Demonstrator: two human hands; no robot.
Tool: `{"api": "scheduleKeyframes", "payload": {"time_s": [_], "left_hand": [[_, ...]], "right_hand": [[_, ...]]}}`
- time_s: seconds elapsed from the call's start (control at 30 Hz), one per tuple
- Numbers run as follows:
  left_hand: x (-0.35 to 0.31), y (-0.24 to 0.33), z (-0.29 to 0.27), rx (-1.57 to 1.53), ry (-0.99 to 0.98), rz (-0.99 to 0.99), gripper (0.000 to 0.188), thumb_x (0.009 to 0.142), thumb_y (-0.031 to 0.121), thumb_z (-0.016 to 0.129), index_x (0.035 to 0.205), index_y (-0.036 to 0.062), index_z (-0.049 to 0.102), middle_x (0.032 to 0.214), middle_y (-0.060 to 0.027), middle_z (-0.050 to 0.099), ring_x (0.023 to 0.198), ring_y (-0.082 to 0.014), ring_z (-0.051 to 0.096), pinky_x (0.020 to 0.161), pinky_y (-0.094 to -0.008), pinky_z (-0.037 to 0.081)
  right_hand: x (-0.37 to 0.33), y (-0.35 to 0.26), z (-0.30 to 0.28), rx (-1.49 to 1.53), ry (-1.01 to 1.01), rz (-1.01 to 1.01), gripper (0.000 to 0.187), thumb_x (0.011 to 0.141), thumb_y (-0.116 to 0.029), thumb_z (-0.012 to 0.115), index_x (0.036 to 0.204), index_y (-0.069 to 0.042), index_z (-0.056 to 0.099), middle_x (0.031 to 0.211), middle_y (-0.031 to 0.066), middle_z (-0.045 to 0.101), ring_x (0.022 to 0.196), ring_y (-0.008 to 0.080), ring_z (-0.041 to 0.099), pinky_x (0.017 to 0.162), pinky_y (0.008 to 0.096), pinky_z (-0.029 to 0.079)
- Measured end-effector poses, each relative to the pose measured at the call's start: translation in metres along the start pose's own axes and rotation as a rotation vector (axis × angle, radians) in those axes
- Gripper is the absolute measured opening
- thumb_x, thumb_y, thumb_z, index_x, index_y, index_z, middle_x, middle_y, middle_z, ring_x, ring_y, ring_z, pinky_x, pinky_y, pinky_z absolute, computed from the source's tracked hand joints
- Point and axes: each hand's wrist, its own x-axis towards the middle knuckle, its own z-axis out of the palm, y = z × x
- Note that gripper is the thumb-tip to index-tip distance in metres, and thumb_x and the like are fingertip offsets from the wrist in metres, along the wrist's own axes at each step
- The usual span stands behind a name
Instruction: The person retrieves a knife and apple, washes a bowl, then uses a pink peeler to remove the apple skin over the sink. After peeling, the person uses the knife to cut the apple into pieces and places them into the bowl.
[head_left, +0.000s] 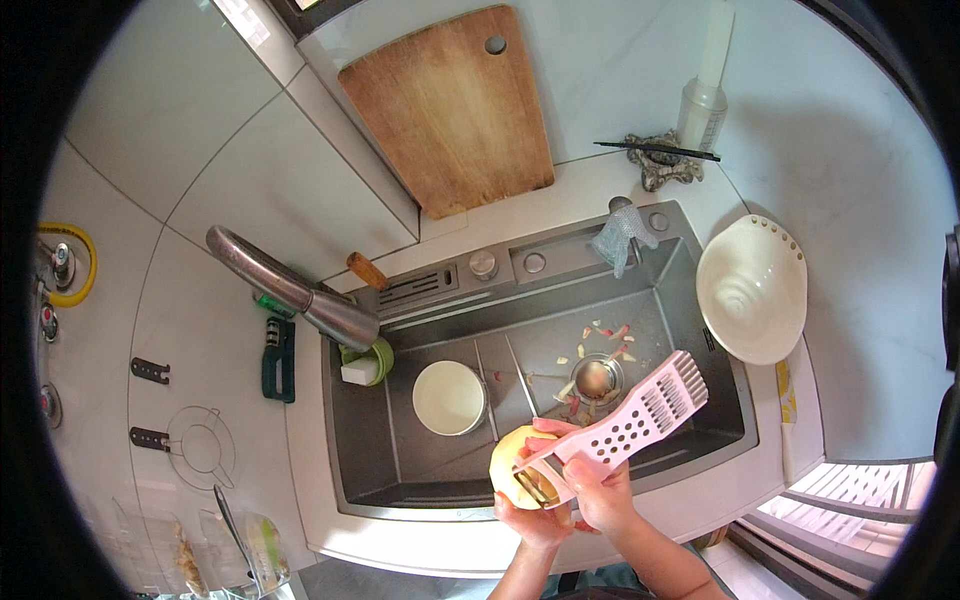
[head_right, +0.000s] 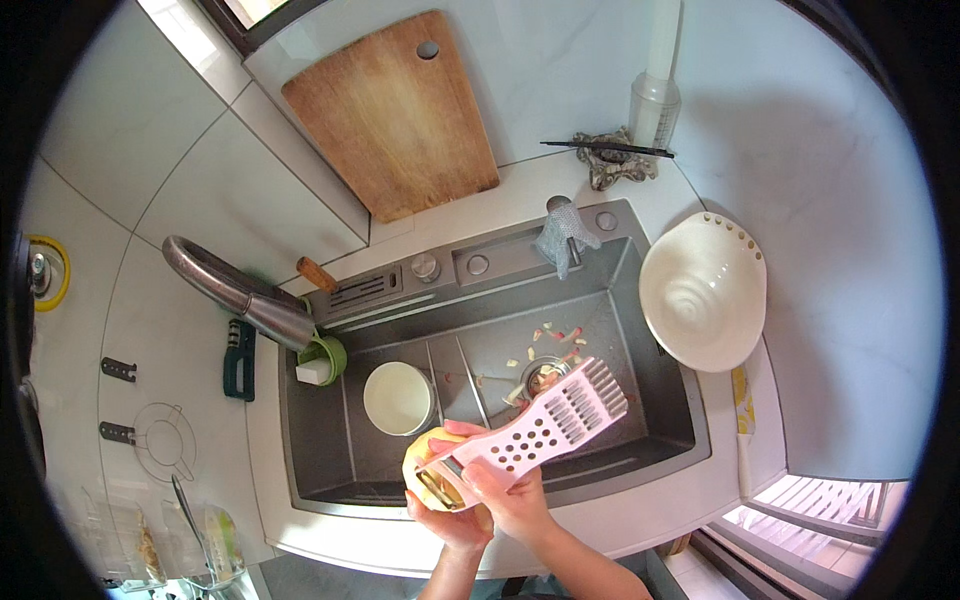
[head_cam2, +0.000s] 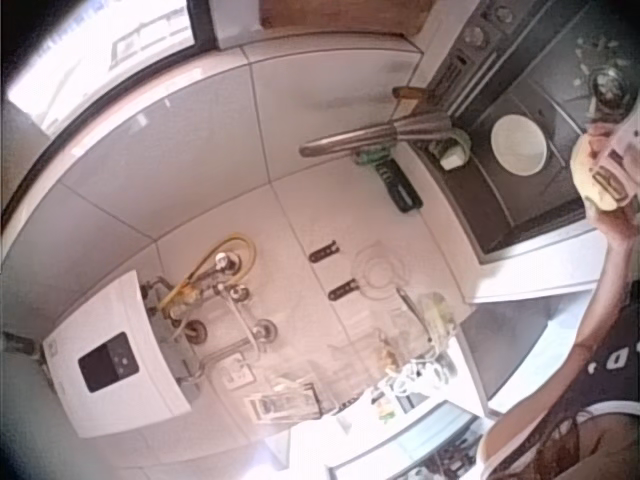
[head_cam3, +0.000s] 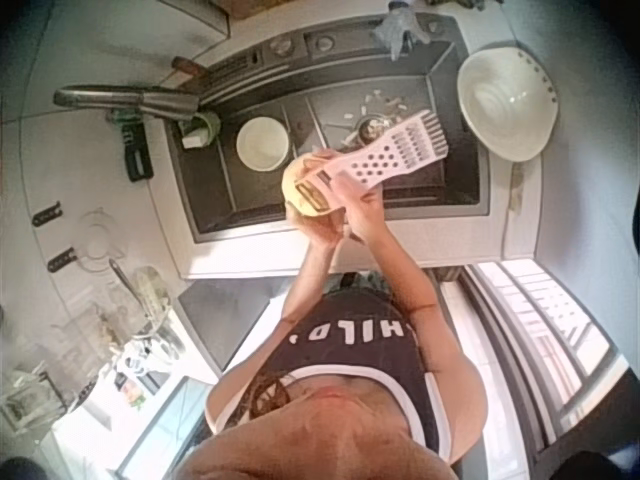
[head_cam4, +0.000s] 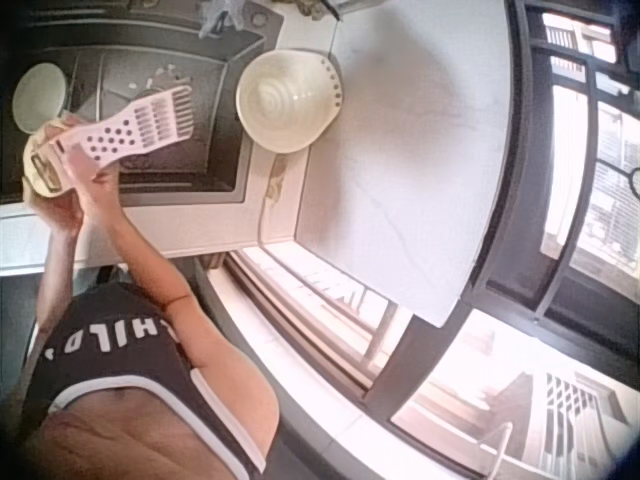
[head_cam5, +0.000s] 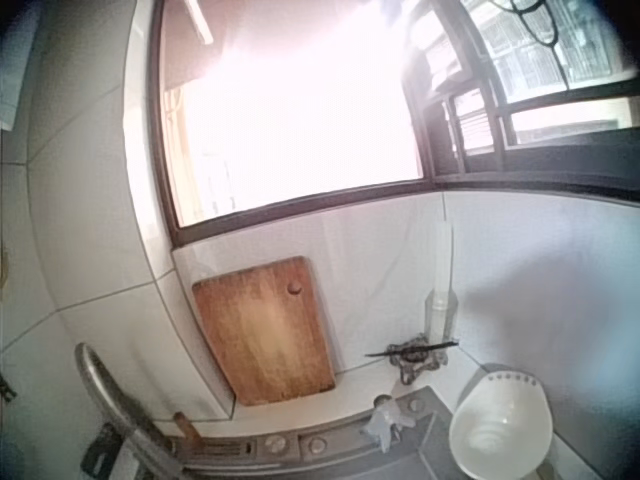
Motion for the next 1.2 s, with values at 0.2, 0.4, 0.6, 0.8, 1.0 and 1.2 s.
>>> {"api": "scheduleKeyframes", "payload": {"time_s": [0.2,0.4,0.6,0.8,1.0,1.2], "left_hand": [[0.000,0.002,0.001,-0.028,-0.044,0.019,0.078,0.067,0.063,0.044,0.120,0.0054,0.040,0.117,-0.0107,0.047,0.110,-0.0261,0.045,0.093,-0.0389,0.035],[0.005,-0.004,-0.005,-0.001,-0.062,0.090,0.077,0.068,0.063,0.044,0.118,0.0049,0.040,0.117,-0.0110,0.046,0.110,-0.0258,0.044,0.093,-0.0390,0.035],[0.013,0.000,-0.012,-0.098,-0.049,0.086,0.076,0.069,0.066,0.042,0.117,0.0077,0.042,0.110,-0.0158,0.050,0.098,-0.0265,0.050,0.087,-0.0374,0.038],[0.008,-0.003,-0.005,-0.101,-0.054,-0.003,0.078,0.069,0.061,0.045,0.122,0.0047,0.038,0.117,-0.0151,0.046,0.110,-0.0283,0.044,0.095,-0.0403,0.032],[0.004,0.002,-0.004,-0.077,0.013,-0.011,0.077,0.068,0.061,0.046,0.120,0.0047,0.040,0.117,-0.0109,0.046,0.111,-0.0253,0.043,0.096,-0.0388,0.031],[-0.001,0.013,-0.009,-0.105,-0.155,-0.051,0.072,0.069,0.065,0.042,0.115,0.0094,0.044,0.107,-0.0119,0.051,0.097,-0.0282,0.050,0.083,-0.0395,0.040]], "right_hand": [[0.001,0.001,-0.008,-0.059,0.018,-0.133,0.029,0.084,-0.009,0.048,0.108,0.006,0.048,0.115,0.0186,0.050,0.103,0.0253,0.051,0.089,0.0375,0.041],[-0.001,0.002,-0.013,-0.084,0.058,-0.205,0.028,0.084,-0.009,0.047,0.106,0.007,0.048,0.113,0.0223,0.048,0.104,0.0279,0.051,0.090,0.0399,0.040],[0.016,-0.043,-0.020,-0.536,0.307,-0.490,0.028,0.082,-0.006,0.046,0.108,0.006,0.048,0.121,0.0180,0.040,0.108,0.0278,0.047,0.092,0.0364,0.038],[0.004,-0.016,-0.004,-0.095,0.199,-0.026,0.040,0.082,-0.015,0.053,0.116,0.004,0.041,0.121,0.0198,0.043,0.106,0.0297,0.049,0.089,0.0451,0.041],[0.004,-0.005,-0.009,-0.291,-0.001,-0.097,0.032,0.082,-0.009,0.050,0.110,0.005,0.047,0.113,0.0175,0.051,0.103,0.0260,0.052,0.089,0.0409,0.041],[0.030,-0.049,-0.032,-0.183,0.271,-0.277,0.032,0.082,0.001,0.044,0.113,0.004,0.046,0.111,0.0169,0.052,0.102,0.0239,0.053,0.087,0.0379,0.043]]}}
